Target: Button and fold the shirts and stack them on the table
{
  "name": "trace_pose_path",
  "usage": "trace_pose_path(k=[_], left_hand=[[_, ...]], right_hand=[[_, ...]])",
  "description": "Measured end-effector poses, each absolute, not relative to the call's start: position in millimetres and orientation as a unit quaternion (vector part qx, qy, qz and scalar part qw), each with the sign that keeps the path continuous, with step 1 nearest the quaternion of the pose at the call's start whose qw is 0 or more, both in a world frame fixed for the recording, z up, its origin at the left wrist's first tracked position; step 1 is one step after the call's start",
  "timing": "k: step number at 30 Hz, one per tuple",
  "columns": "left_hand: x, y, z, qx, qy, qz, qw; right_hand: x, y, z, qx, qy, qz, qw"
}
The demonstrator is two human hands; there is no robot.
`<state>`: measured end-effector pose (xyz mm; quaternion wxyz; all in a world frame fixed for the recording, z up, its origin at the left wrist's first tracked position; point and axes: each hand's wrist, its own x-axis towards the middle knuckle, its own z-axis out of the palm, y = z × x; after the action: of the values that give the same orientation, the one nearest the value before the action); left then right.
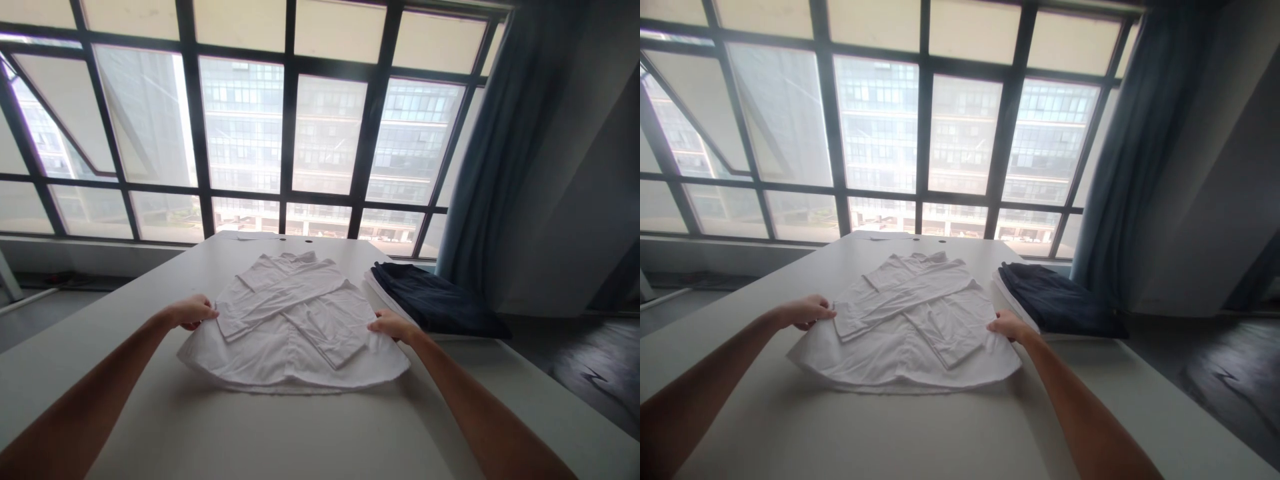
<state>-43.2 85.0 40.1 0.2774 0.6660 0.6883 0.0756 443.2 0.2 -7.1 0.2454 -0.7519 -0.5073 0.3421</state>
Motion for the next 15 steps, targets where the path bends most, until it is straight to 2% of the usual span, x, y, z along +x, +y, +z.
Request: trace_pose_path(k=[5, 7, 11, 15], left_hand=[[31, 68, 58, 0.776, 0.626, 0.066, 0.035], [66, 57, 53, 0.807, 0.588, 0.041, 0.039], [108, 45, 31, 0.831, 0.542, -0.018, 0.123], [113, 47, 15, 0.835, 0.524, -0.007, 0.168]], right_hand=[[435, 1, -2, -0.764, -0.513, 0.305, 0.247], [433, -1, 0, -0.765, -0.515, 0.301, 0.245], [432, -5, 4, -0.759, -0.523, 0.306, 0.239], [431, -7, 8, -0.746, -0.529, 0.320, 0.246]])
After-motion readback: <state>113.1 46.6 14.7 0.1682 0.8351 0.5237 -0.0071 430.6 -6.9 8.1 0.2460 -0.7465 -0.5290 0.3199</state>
